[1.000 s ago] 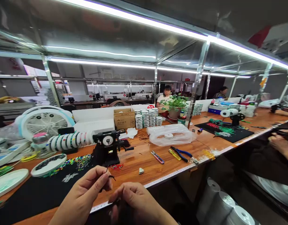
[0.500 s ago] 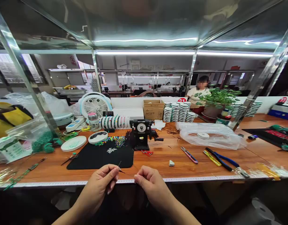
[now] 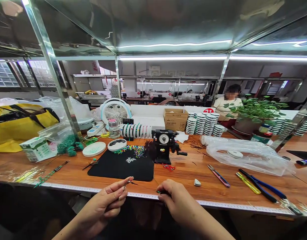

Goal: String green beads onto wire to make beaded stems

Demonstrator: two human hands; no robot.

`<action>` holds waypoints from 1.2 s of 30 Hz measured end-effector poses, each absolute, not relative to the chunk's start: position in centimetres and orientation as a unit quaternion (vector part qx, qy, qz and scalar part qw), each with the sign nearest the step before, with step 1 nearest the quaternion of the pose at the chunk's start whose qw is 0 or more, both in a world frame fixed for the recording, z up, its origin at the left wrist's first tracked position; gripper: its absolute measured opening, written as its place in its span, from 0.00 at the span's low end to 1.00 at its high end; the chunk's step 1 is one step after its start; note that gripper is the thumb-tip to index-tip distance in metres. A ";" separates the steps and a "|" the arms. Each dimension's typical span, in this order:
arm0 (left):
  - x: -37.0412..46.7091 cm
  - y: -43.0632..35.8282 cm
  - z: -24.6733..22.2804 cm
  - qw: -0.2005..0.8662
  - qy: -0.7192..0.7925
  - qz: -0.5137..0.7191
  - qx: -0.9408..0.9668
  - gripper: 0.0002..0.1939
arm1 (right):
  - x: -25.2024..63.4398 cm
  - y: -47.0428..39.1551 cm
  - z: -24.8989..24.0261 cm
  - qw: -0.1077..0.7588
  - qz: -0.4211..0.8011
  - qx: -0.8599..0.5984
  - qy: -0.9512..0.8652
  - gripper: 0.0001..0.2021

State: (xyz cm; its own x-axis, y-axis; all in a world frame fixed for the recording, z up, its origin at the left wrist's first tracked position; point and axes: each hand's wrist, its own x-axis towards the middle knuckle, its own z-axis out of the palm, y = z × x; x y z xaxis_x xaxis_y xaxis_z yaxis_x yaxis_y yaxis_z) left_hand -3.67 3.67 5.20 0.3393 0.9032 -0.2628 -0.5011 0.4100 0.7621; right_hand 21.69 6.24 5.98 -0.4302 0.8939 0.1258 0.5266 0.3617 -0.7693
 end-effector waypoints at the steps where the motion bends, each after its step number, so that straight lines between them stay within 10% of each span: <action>1: -3.9 3.5 5.3 0.769 0.342 0.452 0.295 0.19 | 21.6 6.3 6.0 0.274 0.318 -0.453 -0.786 0.07; 10: -6.8 3.7 6.7 0.708 0.358 0.329 0.513 0.31 | 21.4 6.0 8.0 0.387 0.244 -0.450 -0.767 0.13; 16: -10.0 10.6 6.3 0.254 0.613 0.358 0.657 0.09 | 24.1 4.9 9.4 0.365 0.184 -0.442 -0.799 0.13; 22: -9.5 16.5 4.5 0.105 0.644 0.341 0.677 0.05 | 24.9 4.4 10.9 0.236 0.229 -0.485 -0.811 0.15; 31: -5.8 13.8 8.6 0.094 0.619 0.336 0.704 0.17 | 22.6 4.6 10.0 0.219 0.299 -0.498 -0.784 0.16; 36: -0.5 6.8 11.2 0.390 0.444 0.239 0.771 0.17 | 20.9 5.4 10.0 0.251 0.381 -0.441 -0.773 0.16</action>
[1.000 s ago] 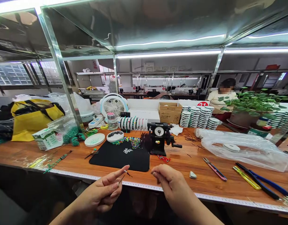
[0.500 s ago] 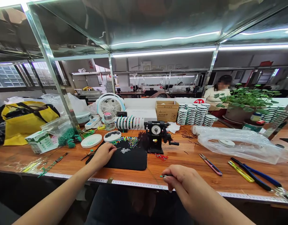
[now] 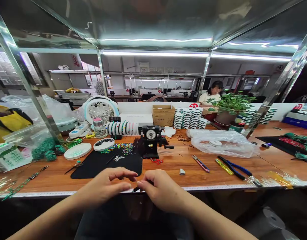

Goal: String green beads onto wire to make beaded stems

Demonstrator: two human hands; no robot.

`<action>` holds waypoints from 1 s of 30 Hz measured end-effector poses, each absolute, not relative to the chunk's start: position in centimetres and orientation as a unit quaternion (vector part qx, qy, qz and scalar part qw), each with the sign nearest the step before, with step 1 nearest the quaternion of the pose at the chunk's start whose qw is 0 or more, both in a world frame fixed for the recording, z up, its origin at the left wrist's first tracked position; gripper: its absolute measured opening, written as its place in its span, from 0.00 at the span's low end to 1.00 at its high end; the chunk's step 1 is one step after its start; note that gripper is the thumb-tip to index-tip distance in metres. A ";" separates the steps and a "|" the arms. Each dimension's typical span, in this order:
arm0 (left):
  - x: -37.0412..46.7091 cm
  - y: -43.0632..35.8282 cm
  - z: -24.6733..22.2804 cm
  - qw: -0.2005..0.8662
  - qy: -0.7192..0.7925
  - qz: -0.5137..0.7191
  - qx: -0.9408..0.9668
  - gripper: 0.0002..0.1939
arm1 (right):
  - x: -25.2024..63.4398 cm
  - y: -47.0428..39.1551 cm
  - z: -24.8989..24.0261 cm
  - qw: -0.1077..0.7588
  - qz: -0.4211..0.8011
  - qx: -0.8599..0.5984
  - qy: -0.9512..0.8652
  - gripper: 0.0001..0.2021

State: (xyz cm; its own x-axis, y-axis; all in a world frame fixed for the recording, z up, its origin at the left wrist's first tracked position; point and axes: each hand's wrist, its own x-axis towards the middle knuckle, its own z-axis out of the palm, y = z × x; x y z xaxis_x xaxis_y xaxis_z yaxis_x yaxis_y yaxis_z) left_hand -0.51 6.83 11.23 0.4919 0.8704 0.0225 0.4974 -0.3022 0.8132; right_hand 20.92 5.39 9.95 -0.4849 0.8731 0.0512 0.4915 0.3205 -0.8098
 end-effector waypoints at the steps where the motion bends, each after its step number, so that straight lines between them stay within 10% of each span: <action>1: 0.3 6.1 11.3 0.402 0.438 0.234 0.769 0.17 | 20.5 5.6 9.8 0.258 0.389 -0.434 -0.770 0.16; 12: 1.3 6.4 10.6 0.648 0.369 0.153 0.648 0.16 | 19.2 6.5 8.3 0.314 0.418 -0.411 -0.747 0.18; 30: 1.2 6.6 10.3 0.641 0.370 0.168 0.651 0.15 | 20.0 6.9 8.6 0.437 0.397 -0.438 -0.678 0.19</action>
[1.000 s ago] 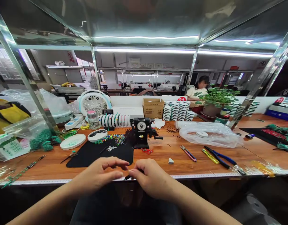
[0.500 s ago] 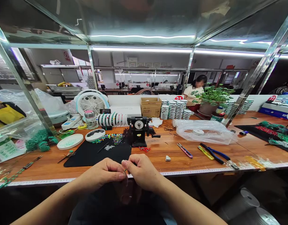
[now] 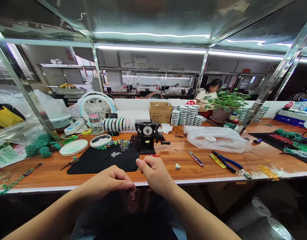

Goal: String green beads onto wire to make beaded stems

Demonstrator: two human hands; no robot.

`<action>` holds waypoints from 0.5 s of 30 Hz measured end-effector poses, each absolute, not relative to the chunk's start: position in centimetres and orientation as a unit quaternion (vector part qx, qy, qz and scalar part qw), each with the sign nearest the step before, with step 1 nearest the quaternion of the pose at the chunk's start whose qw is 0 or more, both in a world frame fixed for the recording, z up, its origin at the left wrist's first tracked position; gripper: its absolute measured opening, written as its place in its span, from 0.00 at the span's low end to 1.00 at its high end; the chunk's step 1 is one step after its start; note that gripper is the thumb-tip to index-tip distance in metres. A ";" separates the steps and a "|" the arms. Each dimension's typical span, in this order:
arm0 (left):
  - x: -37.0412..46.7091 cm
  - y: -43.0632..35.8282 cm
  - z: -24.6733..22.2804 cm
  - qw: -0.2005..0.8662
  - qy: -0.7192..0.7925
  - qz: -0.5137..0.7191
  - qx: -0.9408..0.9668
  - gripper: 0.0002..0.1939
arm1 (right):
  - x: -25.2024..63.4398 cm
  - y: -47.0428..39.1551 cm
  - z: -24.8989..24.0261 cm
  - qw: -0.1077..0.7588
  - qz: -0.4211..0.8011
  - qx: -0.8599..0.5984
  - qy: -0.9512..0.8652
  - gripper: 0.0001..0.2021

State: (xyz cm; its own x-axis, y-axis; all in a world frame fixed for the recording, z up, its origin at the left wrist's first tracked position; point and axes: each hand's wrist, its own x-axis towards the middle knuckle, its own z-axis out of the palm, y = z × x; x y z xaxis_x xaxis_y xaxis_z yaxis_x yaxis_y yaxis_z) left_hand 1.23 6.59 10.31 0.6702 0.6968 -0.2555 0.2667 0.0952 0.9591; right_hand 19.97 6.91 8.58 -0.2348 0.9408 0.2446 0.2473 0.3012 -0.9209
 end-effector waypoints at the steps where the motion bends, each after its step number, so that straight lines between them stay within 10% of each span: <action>1: 1.2 6.6 10.3 0.638 0.373 0.168 0.652 0.15 | 20.0 6.9 8.6 0.440 0.397 -0.439 -0.675 0.19; 15: 0.8 6.3 10.5 0.675 0.356 0.167 0.624 0.14 | 20.1 7.2 8.4 0.469 0.398 -0.455 -0.645 0.20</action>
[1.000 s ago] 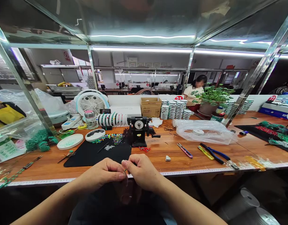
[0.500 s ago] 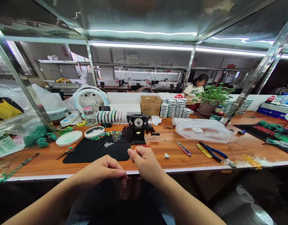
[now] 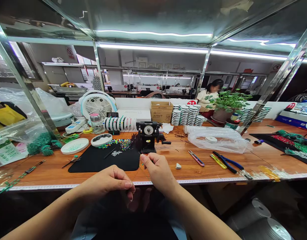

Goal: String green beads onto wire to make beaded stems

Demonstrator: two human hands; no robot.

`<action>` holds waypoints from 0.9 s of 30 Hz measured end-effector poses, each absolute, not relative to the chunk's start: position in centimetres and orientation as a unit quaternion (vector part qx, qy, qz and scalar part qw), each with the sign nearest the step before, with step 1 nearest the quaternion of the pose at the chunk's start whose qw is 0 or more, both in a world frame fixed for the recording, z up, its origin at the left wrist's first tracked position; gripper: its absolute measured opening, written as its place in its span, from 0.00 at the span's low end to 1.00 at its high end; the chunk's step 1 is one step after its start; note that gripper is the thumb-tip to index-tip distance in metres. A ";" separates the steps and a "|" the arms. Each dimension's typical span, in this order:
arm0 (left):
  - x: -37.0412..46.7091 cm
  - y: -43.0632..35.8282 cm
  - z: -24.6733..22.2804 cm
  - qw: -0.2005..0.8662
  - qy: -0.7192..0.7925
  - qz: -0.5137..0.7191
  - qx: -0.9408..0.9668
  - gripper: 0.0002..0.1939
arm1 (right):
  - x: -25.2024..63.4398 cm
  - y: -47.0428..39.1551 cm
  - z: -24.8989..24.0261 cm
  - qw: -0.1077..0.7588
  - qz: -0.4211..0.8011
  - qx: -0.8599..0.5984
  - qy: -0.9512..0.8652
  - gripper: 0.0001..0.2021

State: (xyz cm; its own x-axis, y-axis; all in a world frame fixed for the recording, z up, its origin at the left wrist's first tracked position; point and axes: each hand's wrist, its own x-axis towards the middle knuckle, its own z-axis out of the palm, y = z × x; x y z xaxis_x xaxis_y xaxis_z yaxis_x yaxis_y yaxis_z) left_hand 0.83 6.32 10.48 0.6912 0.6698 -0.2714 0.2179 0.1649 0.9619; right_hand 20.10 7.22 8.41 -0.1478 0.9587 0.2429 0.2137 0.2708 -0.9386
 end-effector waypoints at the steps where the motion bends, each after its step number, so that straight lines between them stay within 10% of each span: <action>1: 0.8 6.3 10.4 0.677 0.355 0.168 0.623 0.14 | 20.1 7.2 8.4 0.471 0.396 -0.455 -0.644 0.20; 12: 0.5 6.5 9.7 0.681 0.347 0.160 0.624 0.14 | 20.1 7.1 8.7 0.459 0.394 -0.453 -0.655 0.21; 20: 1.4 6.4 8.3 0.658 0.378 0.207 0.618 0.14 | 18.9 5.8 7.5 0.289 0.499 -0.384 -0.721 0.20; 27: 1.1 6.1 7.9 0.686 0.335 0.208 0.612 0.12 | 19.3 6.3 7.3 0.371 0.517 -0.406 -0.655 0.23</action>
